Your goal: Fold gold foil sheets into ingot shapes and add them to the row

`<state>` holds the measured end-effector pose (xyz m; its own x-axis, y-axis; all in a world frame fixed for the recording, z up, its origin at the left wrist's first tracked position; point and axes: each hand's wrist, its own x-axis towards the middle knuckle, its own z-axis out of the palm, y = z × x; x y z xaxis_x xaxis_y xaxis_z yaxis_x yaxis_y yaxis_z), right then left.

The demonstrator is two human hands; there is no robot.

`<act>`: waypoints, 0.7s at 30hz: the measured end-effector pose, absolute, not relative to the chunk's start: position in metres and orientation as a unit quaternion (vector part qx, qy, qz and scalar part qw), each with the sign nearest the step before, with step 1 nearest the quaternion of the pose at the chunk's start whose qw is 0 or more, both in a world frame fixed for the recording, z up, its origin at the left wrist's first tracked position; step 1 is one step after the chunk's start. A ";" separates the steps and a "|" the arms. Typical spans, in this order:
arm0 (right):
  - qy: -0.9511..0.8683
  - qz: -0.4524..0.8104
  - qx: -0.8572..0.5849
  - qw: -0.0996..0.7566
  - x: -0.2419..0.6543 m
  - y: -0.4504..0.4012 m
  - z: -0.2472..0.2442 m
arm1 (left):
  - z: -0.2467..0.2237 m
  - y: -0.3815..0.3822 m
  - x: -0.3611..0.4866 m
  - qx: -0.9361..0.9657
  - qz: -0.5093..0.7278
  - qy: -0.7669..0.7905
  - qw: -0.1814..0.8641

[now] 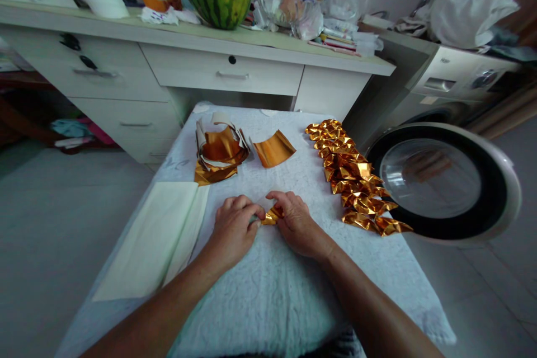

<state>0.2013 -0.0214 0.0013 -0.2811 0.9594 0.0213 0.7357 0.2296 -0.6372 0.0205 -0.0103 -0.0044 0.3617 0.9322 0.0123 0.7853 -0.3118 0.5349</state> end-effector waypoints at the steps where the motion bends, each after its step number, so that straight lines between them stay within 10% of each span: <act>1: -0.753 0.264 -0.561 0.220 0.202 -0.022 -0.001 | -0.005 -0.010 0.020 0.794 0.163 0.540 0.226; 21: -0.747 0.218 -0.590 0.214 0.194 -0.022 -0.004 | -0.006 -0.009 0.023 0.798 0.172 0.541 0.202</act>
<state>0.1939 -0.0218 -0.0043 -0.2117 0.9753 0.0630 0.7884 0.2085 -0.5787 0.0228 -0.0093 -0.0062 0.3547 0.9334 0.0547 0.7945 -0.3318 0.5086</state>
